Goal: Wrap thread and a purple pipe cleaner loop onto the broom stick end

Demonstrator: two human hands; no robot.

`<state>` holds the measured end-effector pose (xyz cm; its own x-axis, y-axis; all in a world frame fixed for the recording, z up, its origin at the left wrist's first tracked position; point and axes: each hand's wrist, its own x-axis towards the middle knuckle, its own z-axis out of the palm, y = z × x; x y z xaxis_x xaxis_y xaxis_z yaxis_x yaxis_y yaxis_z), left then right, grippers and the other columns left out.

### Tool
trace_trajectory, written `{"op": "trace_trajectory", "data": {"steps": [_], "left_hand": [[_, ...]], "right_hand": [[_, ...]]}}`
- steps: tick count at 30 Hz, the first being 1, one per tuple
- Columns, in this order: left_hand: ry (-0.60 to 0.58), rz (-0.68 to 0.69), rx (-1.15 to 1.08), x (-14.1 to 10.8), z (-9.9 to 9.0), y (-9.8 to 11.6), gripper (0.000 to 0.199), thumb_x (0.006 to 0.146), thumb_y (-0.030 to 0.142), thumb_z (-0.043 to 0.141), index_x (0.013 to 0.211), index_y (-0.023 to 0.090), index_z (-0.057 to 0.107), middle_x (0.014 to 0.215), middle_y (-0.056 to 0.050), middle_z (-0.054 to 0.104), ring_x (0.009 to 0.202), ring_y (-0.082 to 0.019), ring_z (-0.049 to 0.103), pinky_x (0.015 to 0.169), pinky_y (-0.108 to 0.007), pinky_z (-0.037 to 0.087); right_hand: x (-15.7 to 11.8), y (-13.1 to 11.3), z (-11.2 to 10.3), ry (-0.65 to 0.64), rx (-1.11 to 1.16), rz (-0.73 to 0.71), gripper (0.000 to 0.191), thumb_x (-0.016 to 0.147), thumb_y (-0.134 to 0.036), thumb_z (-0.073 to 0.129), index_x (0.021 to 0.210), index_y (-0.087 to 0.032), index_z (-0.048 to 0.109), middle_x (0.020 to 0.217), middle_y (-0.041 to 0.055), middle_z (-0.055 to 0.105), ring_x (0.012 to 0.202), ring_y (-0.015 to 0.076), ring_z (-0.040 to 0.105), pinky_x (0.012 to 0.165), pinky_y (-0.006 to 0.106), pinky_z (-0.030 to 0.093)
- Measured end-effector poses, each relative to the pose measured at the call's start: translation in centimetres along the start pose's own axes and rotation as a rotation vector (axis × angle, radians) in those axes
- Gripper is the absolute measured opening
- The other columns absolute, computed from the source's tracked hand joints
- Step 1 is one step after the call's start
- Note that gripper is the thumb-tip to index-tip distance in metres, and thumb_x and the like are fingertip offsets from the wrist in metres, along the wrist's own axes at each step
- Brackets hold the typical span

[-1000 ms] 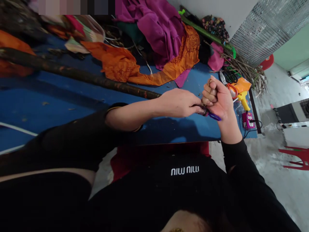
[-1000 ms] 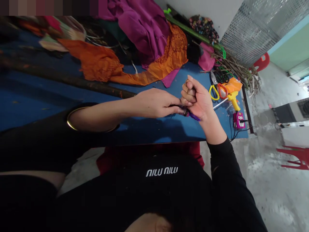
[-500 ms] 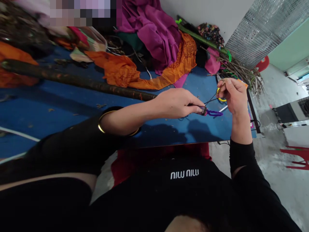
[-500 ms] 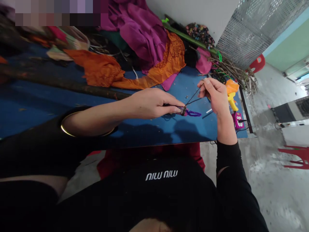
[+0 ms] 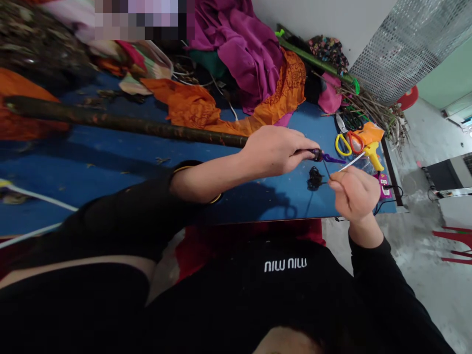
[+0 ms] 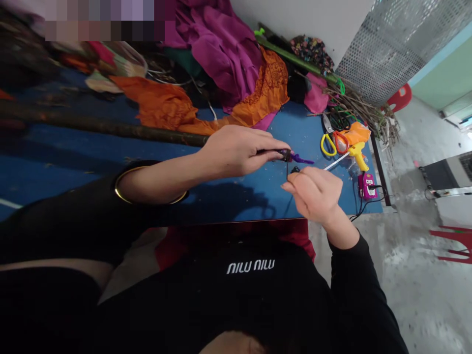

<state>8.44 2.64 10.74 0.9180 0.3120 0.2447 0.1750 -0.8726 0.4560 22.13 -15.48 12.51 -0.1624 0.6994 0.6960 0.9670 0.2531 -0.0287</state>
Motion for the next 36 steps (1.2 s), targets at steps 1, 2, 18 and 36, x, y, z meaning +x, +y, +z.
{"op": "trace_trajectory", "data": {"steps": [1,2,18,36], "left_hand": [[0.001,-0.006,0.003,0.0,0.0,0.0,0.037,0.104,0.041,0.052,0.127,0.034,0.080,0.110,-0.001,0.083,0.101,-0.020,0.074,0.071,-0.027,0.042],[0.002,-0.010,0.003,0.0,-0.1,0.0,0.037,0.104,0.042,0.051,0.127,0.035,0.080,0.111,-0.001,0.082,0.101,-0.020,0.074,0.073,-0.027,0.043],[-0.044,-0.032,0.021,-0.3,-0.3,0.5,0.042,0.105,0.040,0.047,0.134,0.033,0.076,0.125,-0.001,0.081,0.114,-0.021,0.074,0.078,-0.028,0.044],[-0.144,-0.178,-0.051,-0.2,-1.4,1.3,0.041,0.101,0.045,0.051,0.127,0.032,0.080,0.116,0.000,0.083,0.103,-0.022,0.075,0.082,-0.029,0.044]], "right_hand": [[-0.5,-0.2,0.5,0.018,-0.004,-0.057,0.037,0.111,-0.034,0.046,0.083,-0.023,0.068,0.066,0.0012,0.064,0.058,0.0118,0.055,0.053,0.028,0.046],[-0.9,-0.3,1.0,0.046,0.000,-0.094,0.033,0.110,-0.030,0.048,0.084,-0.022,0.068,0.067,0.0005,0.063,0.058,0.0115,0.055,0.053,0.027,0.046],[-1.0,-1.5,7.6,0.528,1.008,0.257,0.044,0.108,-0.040,0.050,0.067,-0.024,0.051,0.053,-0.0025,0.041,0.048,0.0143,0.049,0.041,0.027,0.040],[-2.2,-0.1,9.0,0.204,0.178,-0.156,0.044,0.111,-0.029,0.041,0.070,-0.022,0.054,0.061,0.0000,0.049,0.060,0.0154,0.042,0.058,0.030,0.039]]}}
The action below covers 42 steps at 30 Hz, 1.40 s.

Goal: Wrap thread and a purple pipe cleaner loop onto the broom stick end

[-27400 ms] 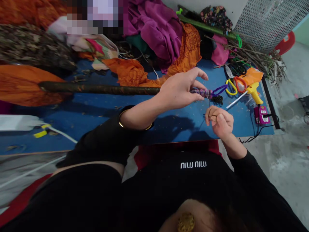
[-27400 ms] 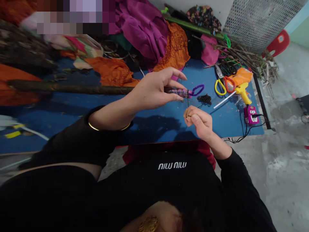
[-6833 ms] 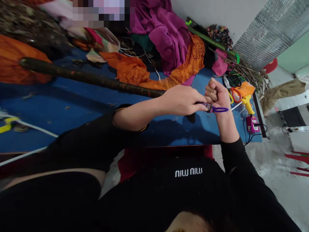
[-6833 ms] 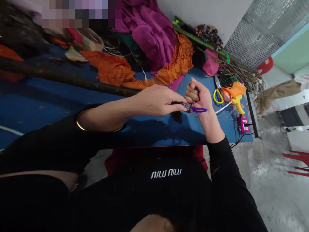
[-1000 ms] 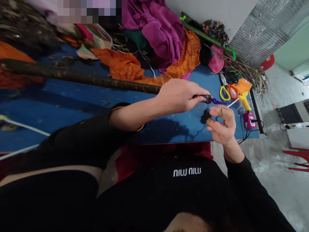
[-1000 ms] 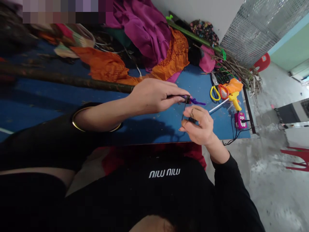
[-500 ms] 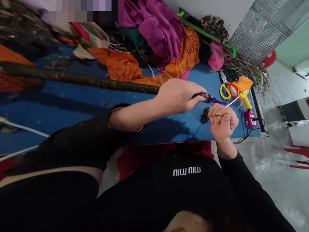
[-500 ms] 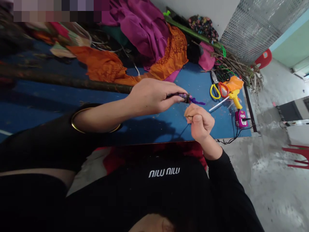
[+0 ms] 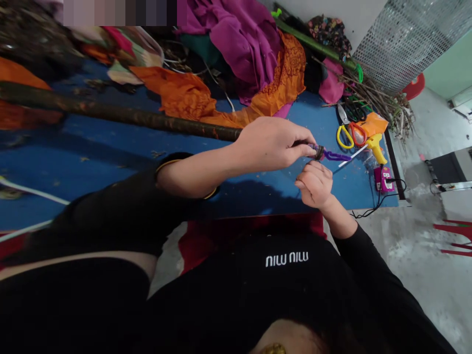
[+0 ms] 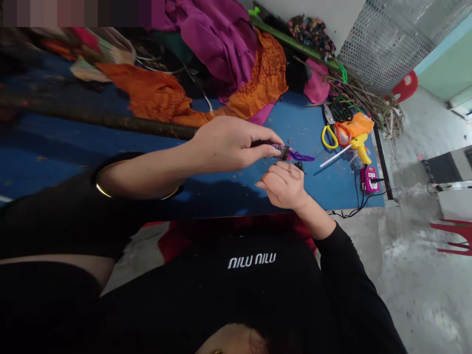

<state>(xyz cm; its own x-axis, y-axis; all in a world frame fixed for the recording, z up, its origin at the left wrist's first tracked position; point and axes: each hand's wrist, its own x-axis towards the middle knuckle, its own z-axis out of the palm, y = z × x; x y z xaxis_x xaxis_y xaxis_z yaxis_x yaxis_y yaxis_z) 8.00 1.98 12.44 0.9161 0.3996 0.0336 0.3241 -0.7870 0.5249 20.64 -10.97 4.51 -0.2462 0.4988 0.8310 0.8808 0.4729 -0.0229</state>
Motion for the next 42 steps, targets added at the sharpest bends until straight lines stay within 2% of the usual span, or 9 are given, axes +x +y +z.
{"op": "trace_trajectory", "data": {"steps": [12,17,20,23,25,29,32,38,42], "left_hand": [[0.025,0.014,0.002,0.5,0.1,-0.2,0.041,0.093,0.049,0.058,0.119,0.031,0.084,0.111,-0.001,0.084,0.096,-0.020,0.075,0.072,-0.028,0.043],[0.108,-0.022,0.087,0.1,0.3,0.3,0.038,0.096,0.051,0.058,0.119,0.034,0.084,0.110,-0.001,0.085,0.100,-0.023,0.075,0.073,-0.032,0.042],[0.144,0.003,0.085,0.0,0.2,0.2,0.040,0.098,0.054,0.055,0.118,0.034,0.084,0.104,-0.001,0.085,0.098,-0.022,0.075,0.075,-0.031,0.043],[0.158,0.004,0.086,-0.1,0.2,0.0,0.041,0.098,0.056,0.055,0.119,0.035,0.083,0.102,-0.001,0.085,0.098,-0.022,0.074,0.076,-0.031,0.043],[0.150,-0.007,0.088,-0.1,0.1,0.0,0.041,0.098,0.056,0.056,0.119,0.035,0.083,0.102,-0.001,0.084,0.100,-0.022,0.074,0.077,-0.031,0.044],[0.142,0.010,0.084,-0.2,-0.1,-0.1,0.041,0.097,0.056,0.055,0.119,0.035,0.083,0.098,-0.002,0.084,0.100,-0.024,0.073,0.077,-0.032,0.045],[0.111,0.010,0.100,-0.3,-0.1,0.1,0.042,0.098,0.053,0.054,0.120,0.033,0.082,0.097,-0.003,0.083,0.100,-0.025,0.074,0.076,-0.033,0.045],[0.055,0.012,0.111,-0.5,0.1,0.3,0.041,0.096,0.050,0.055,0.121,0.031,0.083,0.101,-0.003,0.084,0.100,-0.024,0.075,0.074,-0.031,0.043],[-0.019,0.069,0.120,-0.4,0.6,0.2,0.040,0.096,0.051,0.056,0.115,0.030,0.084,0.101,-0.004,0.084,0.098,-0.024,0.075,0.074,-0.031,0.043]], "right_hand": [[-1.8,1.6,1.6,-0.013,-0.210,-0.105,0.046,0.111,-0.030,0.045,0.068,-0.022,0.059,0.066,0.0008,0.057,0.070,0.0151,0.051,0.072,0.029,0.043],[-2.6,1.2,1.2,-0.043,0.014,-0.094,0.023,0.106,-0.029,0.055,0.088,-0.025,0.068,0.084,0.0035,0.071,0.087,0.0183,0.069,0.077,0.032,0.053],[-2.4,-0.4,0.4,0.028,0.125,-0.098,0.019,0.102,-0.028,0.059,0.085,-0.024,0.068,0.094,0.0058,0.077,0.103,0.0219,0.077,0.074,0.033,0.061],[-2.1,-2.4,0.1,0.085,0.273,-0.071,0.020,0.100,-0.027,0.060,0.081,-0.024,0.065,0.089,0.0054,0.077,0.100,0.0226,0.080,0.072,0.035,0.067],[-1.8,-3.4,0.3,0.128,0.477,0.087,0.027,0.103,-0.029,0.054,0.077,-0.024,0.061,0.077,0.0028,0.073,0.085,0.0199,0.079,0.069,0.034,0.066],[-1.4,-3.0,0.9,0.398,0.943,0.866,0.047,0.106,-0.045,0.047,0.065,-0.025,0.035,0.052,-0.0071,0.038,0.044,0.0113,0.047,0.046,0.025,0.047],[-1.4,-1.0,1.0,0.395,1.155,1.254,0.056,0.096,-0.056,0.060,0.066,-0.025,0.024,0.054,-0.0102,0.022,0.041,0.0083,0.026,0.038,0.022,0.032],[-1.8,3.4,1.9,0.221,1.296,1.268,0.059,0.093,-0.065,0.062,0.069,-0.028,0.022,0.054,-0.0129,0.016,0.041,0.0068,0.010,0.034,0.025,0.020],[-1.2,6.8,2.5,0.135,1.205,1.188,0.062,0.092,-0.073,0.060,0.068,-0.028,0.025,0.055,-0.0122,0.018,0.042,0.0072,0.014,0.035,0.024,0.021]]}}
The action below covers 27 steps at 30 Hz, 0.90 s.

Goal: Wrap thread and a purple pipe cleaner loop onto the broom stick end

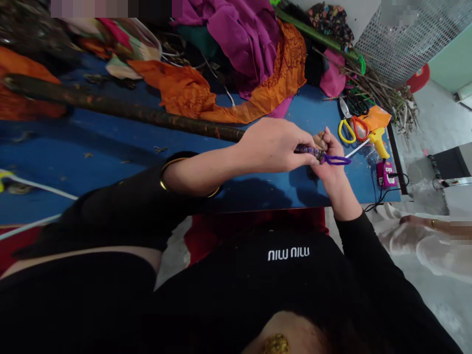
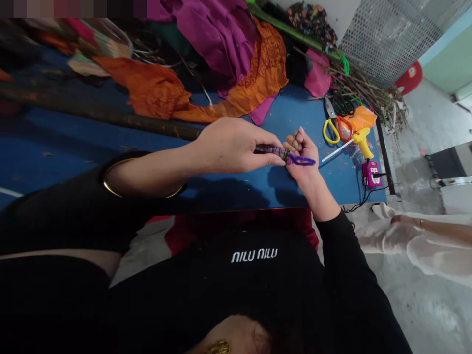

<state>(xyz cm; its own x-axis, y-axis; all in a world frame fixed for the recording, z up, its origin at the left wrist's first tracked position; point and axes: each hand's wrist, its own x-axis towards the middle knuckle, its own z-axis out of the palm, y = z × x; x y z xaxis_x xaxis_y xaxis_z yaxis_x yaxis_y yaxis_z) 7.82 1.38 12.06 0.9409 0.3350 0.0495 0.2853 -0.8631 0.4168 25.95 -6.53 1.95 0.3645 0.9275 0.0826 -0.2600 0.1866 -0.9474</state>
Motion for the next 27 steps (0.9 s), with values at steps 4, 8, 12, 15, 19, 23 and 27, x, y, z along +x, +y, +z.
{"op": "trace_trajectory", "data": {"steps": [4,8,12,15,19,23,27], "left_hand": [[-0.059,0.082,-0.024,0.4,0.8,-0.4,0.041,0.098,0.049,0.054,0.118,0.030,0.083,0.102,-0.003,0.085,0.096,-0.022,0.075,0.074,-0.029,0.044],[-0.087,0.094,-0.038,0.8,1.2,-0.7,0.042,0.102,0.046,0.048,0.125,0.034,0.081,0.116,0.000,0.084,0.105,-0.022,0.076,0.075,-0.028,0.045],[-0.090,0.082,-0.034,0.9,1.1,-0.6,0.039,0.102,0.046,0.050,0.123,0.036,0.081,0.116,0.001,0.084,0.104,-0.021,0.076,0.072,-0.027,0.042],[-0.099,0.075,-0.043,1.0,1.2,-0.7,0.037,0.100,0.047,0.053,0.117,0.035,0.083,0.106,0.001,0.085,0.096,-0.019,0.076,0.067,-0.027,0.038],[-0.159,0.091,-0.053,1.3,1.5,-0.9,0.038,0.099,0.047,0.052,0.114,0.034,0.084,0.100,0.002,0.085,0.089,-0.018,0.074,0.064,-0.026,0.037],[-0.141,0.085,-0.041,1.5,1.5,-1.0,0.040,0.099,0.047,0.051,0.126,0.038,0.080,0.110,0.003,0.084,0.097,-0.019,0.074,0.071,-0.025,0.043],[-0.130,0.053,-0.075,1.4,1.0,-0.9,0.043,0.100,0.046,0.051,0.137,0.041,0.073,0.117,0.005,0.083,0.103,-0.019,0.074,0.081,-0.025,0.047]], "right_hand": [[2.0,-1.5,-0.8,0.009,-0.166,-0.093,0.062,0.097,-0.075,0.054,0.066,-0.026,0.032,0.053,-0.0117,0.019,0.041,0.0065,0.016,0.037,0.021,0.024],[2.2,-4.1,0.5,0.050,-0.198,-0.006,0.061,0.096,-0.076,0.055,0.065,-0.027,0.037,0.051,-0.0108,0.026,0.041,0.0071,0.017,0.035,0.024,0.023],[1.8,-6.1,2.6,0.067,-0.115,0.136,0.068,0.090,-0.082,0.059,0.061,-0.027,0.031,0.049,-0.0105,0.029,0.038,0.0058,0.014,0.033,0.027,0.015],[1.6,-6.3,3.4,0.104,-0.159,0.097,0.070,0.089,-0.087,0.055,0.061,-0.027,0.031,0.048,-0.0103,0.033,0.037,0.0052,0.016,0.033,0.026,0.015],[1.3,-5.6,3.1,0.063,-0.218,0.036,0.070,0.087,-0.089,0.053,0.063,-0.027,0.031,0.049,-0.0111,0.034,0.037,0.0042,0.018,0.034,0.026,0.017],[1.1,-5.7,2.3,-0.007,-0.318,-0.122,0.064,0.090,-0.080,0.061,0.064,-0.027,0.036,0.051,-0.0102,0.036,0.039,0.0038,0.026,0.036,0.026,0.021],[0.6,-7.1,2.2,-0.098,-0.435,-0.209,0.058,0.092,-0.070,0.068,0.065,-0.026,0.044,0.053,-0.0089,0.039,0.043,0.0044,0.029,0.038,0.026,0.026]]}}
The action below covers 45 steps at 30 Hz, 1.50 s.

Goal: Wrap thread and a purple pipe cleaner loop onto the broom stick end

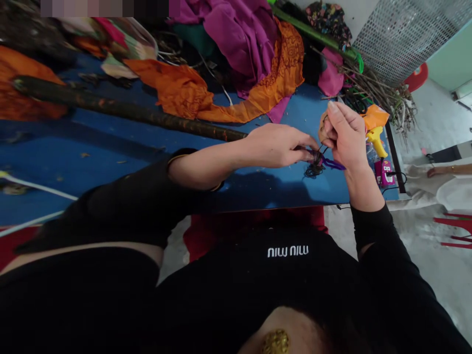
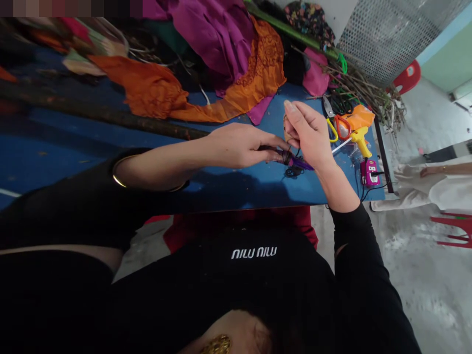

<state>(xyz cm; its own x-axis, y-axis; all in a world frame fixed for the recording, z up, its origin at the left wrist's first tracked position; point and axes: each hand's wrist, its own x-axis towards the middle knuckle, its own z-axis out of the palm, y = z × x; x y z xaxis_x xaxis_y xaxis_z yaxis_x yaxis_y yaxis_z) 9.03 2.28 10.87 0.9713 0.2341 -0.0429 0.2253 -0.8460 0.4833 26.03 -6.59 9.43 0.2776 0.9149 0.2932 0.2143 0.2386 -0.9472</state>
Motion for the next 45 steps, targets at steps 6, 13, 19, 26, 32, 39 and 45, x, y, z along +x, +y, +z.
{"op": "trace_trajectory", "data": {"steps": [6,13,19,26,32,39,45], "left_hand": [[-0.040,-0.040,-0.011,-0.4,-0.5,0.7,0.041,0.100,0.042,0.053,0.135,0.042,0.075,0.113,0.005,0.083,0.101,-0.019,0.074,0.079,-0.026,0.046],[0.054,0.007,-0.014,-0.5,-0.2,0.7,0.039,0.100,0.042,0.054,0.130,0.039,0.078,0.114,0.004,0.084,0.104,-0.020,0.075,0.076,-0.026,0.046],[0.094,-0.029,-0.022,-0.4,-0.1,0.7,0.039,0.101,0.042,0.054,0.133,0.040,0.076,0.125,0.005,0.082,0.113,-0.021,0.075,0.083,-0.027,0.048],[0.118,-0.037,-0.018,-0.4,0.3,0.8,0.040,0.102,0.044,0.052,0.134,0.039,0.076,0.125,0.004,0.082,0.115,-0.022,0.074,0.086,-0.028,0.049],[0.149,-0.031,-0.002,-0.4,0.6,0.5,0.041,0.103,0.042,0.051,0.136,0.038,0.074,0.127,0.002,0.081,0.115,-0.023,0.074,0.085,-0.030,0.048],[0.146,-0.077,-0.060,-0.8,0.0,0.8,0.039,0.100,0.044,0.054,0.129,0.032,0.077,0.116,-0.001,0.083,0.105,-0.022,0.075,0.082,-0.029,0.046],[0.128,-0.082,-0.188,-0.8,-0.2,0.6,0.034,0.094,0.044,0.060,0.117,0.028,0.079,0.105,0.000,0.083,0.095,-0.020,0.074,0.078,-0.028,0.045]], "right_hand": [[-1.4,-2.1,0.1,0.058,0.034,0.016,0.063,0.085,-0.078,0.071,0.061,-0.025,0.045,0.049,-0.0094,0.030,0.041,0.0057,0.028,0.038,0.026,0.031],[-4.7,-4.5,0.5,-0.090,-0.407,-0.248,0.049,0.107,-0.053,0.053,0.069,-0.022,0.056,0.061,-0.0036,0.053,0.054,0.0096,0.052,0.055,0.027,0.042],[-8.1,-3.8,1.4,-0.172,-1.132,-0.800,0.035,0.107,-0.029,0.057,0.074,-0.021,0.057,0.070,0.0001,0.064,0.070,0.0128,0.057,0.061,0.029,0.037],[-10.0,-3.1,2.8,-0.095,-1.386,-0.917,0.034,0.106,-0.029,0.058,0.073,-0.022,0.057,0.075,0.0001,0.067,0.081,0.0136,0.063,0.064,0.029,0.034],[-10.2,-3.4,3.6,-0.058,-1.406,-0.828,0.032,0.107,-0.025,0.054,0.075,-0.022,0.057,0.077,0.0025,0.065,0.085,0.0159,0.059,0.065,0.030,0.033],[-10.1,0.5,4.2,-0.010,-1.167,-0.752,0.045,0.111,-0.026,0.041,0.067,-0.022,0.049,0.067,0.0012,0.051,0.069,0.0163,0.043,0.064,0.029,0.034],[-9.9,3.9,4.3,0.050,-1.094,-0.779,0.044,0.110,-0.029,0.046,0.067,-0.022,0.051,0.070,0.0017,0.051,0.069,0.0157,0.044,0.067,0.029,0.035]]}}
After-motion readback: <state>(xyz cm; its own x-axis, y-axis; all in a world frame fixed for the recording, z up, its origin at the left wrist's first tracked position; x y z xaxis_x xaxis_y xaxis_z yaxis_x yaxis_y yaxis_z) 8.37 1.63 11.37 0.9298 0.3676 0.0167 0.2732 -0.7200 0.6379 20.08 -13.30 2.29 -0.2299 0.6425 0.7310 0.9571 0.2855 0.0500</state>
